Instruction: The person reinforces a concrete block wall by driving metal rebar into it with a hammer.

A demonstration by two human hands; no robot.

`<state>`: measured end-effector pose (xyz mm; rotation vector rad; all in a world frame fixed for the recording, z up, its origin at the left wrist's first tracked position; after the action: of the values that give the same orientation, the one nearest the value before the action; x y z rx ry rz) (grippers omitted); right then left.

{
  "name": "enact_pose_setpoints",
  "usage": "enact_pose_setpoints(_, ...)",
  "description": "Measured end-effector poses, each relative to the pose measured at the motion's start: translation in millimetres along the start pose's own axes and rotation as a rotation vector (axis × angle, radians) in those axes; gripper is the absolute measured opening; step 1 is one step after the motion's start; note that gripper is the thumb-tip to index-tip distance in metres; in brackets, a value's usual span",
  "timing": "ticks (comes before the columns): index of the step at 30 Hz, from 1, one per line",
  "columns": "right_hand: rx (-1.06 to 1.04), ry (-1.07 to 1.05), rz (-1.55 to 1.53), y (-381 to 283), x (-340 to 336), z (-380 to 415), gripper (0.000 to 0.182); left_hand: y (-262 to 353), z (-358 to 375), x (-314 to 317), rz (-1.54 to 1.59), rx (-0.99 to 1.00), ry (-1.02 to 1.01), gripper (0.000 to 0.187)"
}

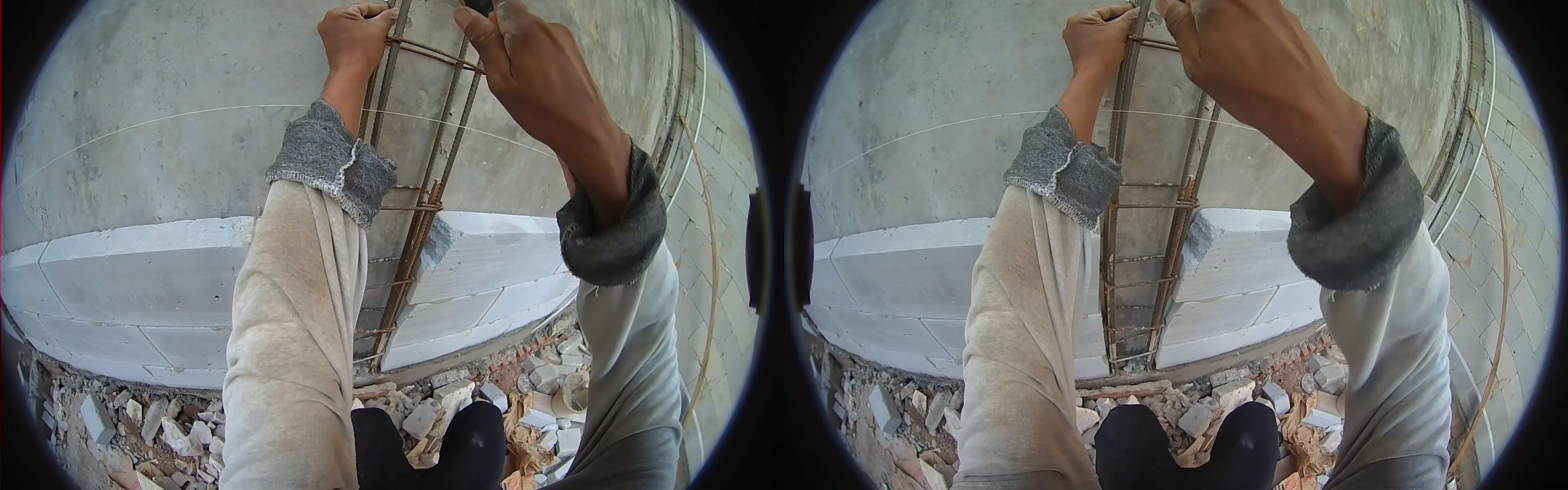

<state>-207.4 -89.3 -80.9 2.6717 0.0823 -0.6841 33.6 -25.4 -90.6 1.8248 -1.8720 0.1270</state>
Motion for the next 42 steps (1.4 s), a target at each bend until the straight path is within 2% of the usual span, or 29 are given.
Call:
enact_pose_setpoints(1, 0.089, 0.023, -0.083, -19, -14, 1, 0.029, 2, 0, 0, -0.01, -0.033, -0.023, 0.011)
enact_pose_setpoints(2, 0.061, 0.078, -0.117, -22, -16, 1, 0.03, 8, 2, -2, -0.019, -0.07, -0.048, 0.011)
enact_pose_setpoints(3, 0.032, 0.132, -0.15, -25, -19, 2, 0.031, 10, 3, -3, -0.028, -0.109, -0.072, 0.012)
enact_pose_setpoints(4, -0.115, 0.22, -0.134, -20, -10, 4, 0.032, 9, 3, -2, -0.01, -0.113, -0.055, 0.012)
enact_pose_setpoints(6, -0.279, 0.176, -0.016, 4, 16, 0, 0.032, 6, 4, -2, 0.025, -0.126, -0.024, 0.012)
enact_pose_setpoints(7, -0.299, 0.046, 0.085, 9, 28, -10, 0.031, 6, 5, -1, 0.046, -0.143, -0.036, 0.012)
enact_pose_setpoints(9, -0.213, -0.09, 0.138, 25, 30, -13, 0.031, 6, 6, 0, 0.088, -0.172, -0.06, 0.012)
enact_pose_setpoints(11, -0.023, -0.094, 0.043, -12, -10, -15, 0.031, 9, 0, -4, 0.067, -0.145, -0.054, 0.012)
enact_pose_setpoints(12, -0.124, 0.054, -0.005, -12, -12, -14, 0.032, 9, 5, -1, 0.062, -0.144, -0.069, 0.012)
enact_pose_setpoints(14, -0.018, 0.095, -0.074, -40, -32, -13, 0.033, 9, 5, 0, 0.077, -0.166, -0.077, 0.012)
enact_pose_setpoints(17, -0.218, 0.26, -0.19, -26, -22, -10, 0.032, 11, 6, 0, 0.085, -0.201, -0.093, 0.013)
enact_pose_setpoints(20, -0.169, 0.087, -0.028, 1, 8, -14, 0.033, 8, 6, -1, 0.111, -0.221, -0.085, 0.013)
enact_pose_setpoints(22, -0.253, -0.062, 0.135, 35, 39, -20, 0.033, 2, 6, 2, 0.074, -0.179, -0.062, 0.013)
enact_pose_setpoints(24, -0.174, -0.088, 0.084, 15, 17, -18, 0.034, -7, 0, 2, -0.025, -0.079, -0.011, 0.013)
enact_pose_setpoints(25, -0.131, -0.105, 0.057, 2, 7, -13, 0.034, -7, 0, 0, 0.01, -0.142, -0.041, 0.011)
enact_pose_setpoints(27, -0.115, 0.049, 0.044, -21, -11, 4, 0.035, 0, 5, 2, 0.088, -0.271, -0.114, 0.009)
enact_pose_setpoints(28, -0.016, 0.05, 0.032, -30, -16, 0, 0.035, -10, 6, -1, 0.05, -0.129, -0.05, 0.021)
enact_pose_setpoints(29, 0.082, 0.051, 0.02, -38, -22, -4, 0.035, -8, 6, -2, 0.038, -0.105, -0.043, 0.021)
enact_pose_setpoints(30, 0.272, -0.026, 0.01, -49, -29, -17, 0.035, -5, 8, -3, 0.029, -0.081, -0.035, 0.02)
enact_pose_setpoints(32, 0.203, 0.075, -0.054, -47, -28, -21, 0.036, -4, 8, -3, 0.035, -0.064, -0.022, 0.02)
enact_pose_setpoints(33, -0.056, 0.253, -0.109, -28, -16, -12, 0.036, -5, 8, -3, 0.05, -0.069, -0.021, 0.02)
enact_pose_setpoints(35, -0.216, 0.247, -0.087, -7, 1, -10, 0.037, -7, 7, -2, 0.072, -0.054, -0.011, 0.02)
enact_pose_setpoints(37, 0.001, -0.119, 0.058, 27, 30, -14, 0.038, -7, 7, -2, 0.081, -0.025, -0.007, 0.02)
enact_pose_setpoints(38, -0.149, -0.072, 0.117, 29, 36, -16, 0.039, -7, 10, 0, 0.06, -0.032, -0.007, 0.02)
enact_pose_setpoints(39, -0.109, -0.066, 0.108, 42, 36, -13, 0.039, -7, 12, 2, 0.04, -0.034, -0.013, 0.02)
enact_pose_setpoints(41, -0.061, -0.048, 0.094, 18, 13, -9, 0.038, -9, 9, -4, 0.042, -0.038, -0.002, 0.02)
enact_pose_setpoints(42, 0.041, -0.026, 0.006, -2, -4, 3, 0.038, -11, 11, -3, 0.07, -0.05, -0.01, 0.02)
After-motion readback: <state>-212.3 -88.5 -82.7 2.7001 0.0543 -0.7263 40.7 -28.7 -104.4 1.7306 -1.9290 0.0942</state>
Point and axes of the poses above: each hand's wrist, its own z-axis away from the middle knuckle, its own x-axis out of the palm, y = z × x, the point moved 6 cm from there along -z, towards the middle knuckle, and after that the axes turned 2 degrees about -x, right-handed, at the moved point
